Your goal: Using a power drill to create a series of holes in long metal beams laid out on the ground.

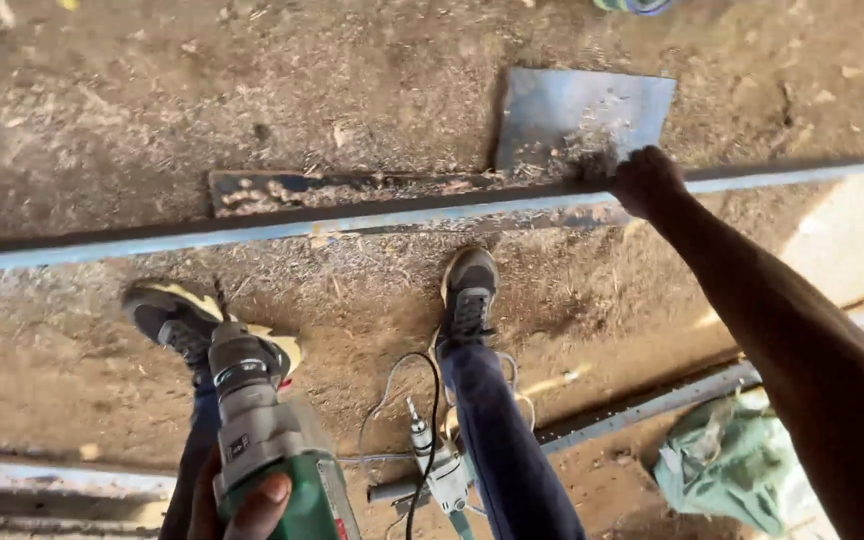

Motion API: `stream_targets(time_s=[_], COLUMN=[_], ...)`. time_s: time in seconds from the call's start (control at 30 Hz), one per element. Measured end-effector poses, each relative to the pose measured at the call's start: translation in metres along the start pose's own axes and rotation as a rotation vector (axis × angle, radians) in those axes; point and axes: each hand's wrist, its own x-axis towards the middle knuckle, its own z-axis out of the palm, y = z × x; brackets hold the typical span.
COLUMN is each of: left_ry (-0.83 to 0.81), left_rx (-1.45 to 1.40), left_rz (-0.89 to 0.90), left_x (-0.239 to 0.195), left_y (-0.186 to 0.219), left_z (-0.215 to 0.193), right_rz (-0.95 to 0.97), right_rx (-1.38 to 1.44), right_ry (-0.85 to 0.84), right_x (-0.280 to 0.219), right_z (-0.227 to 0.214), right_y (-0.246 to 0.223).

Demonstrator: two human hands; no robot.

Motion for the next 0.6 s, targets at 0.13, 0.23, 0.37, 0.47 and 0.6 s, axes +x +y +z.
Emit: stream_targets(time_s=[0.13,0.23,0.37,0.47,0.6], left_ry=[0.027,-0.059,-0.097,-0.110,-0.143], left_rx=[-0.128,0.070,-0.262,-0.373,-0.563], left_rz=[-0.179,-0.082,-0.173,-0.328,-0.367], left_x=[-0.030,-0.038,-0.022,-0.023,-0.011], left_y=[0.066,0.090,0.076,0.068,0.040], left_z=[0.008,0.005,0.012,0.013,0.017], right_rz=[0.108,0.306,0.310,-0.164,-0.736], right_rx=[0.104,0.454,1.379,1.834,1.882], right_ry=[-0.033,0.547,0.141,0.321,0.287], right_x=[-0.042,-0.115,-0.201,-0.256,-0.345], right_z=[0.012,0.015,-0.069,-0.140,-0.284], right_y=[0.000,-0.012,-0.075,-0.171,-0.244])
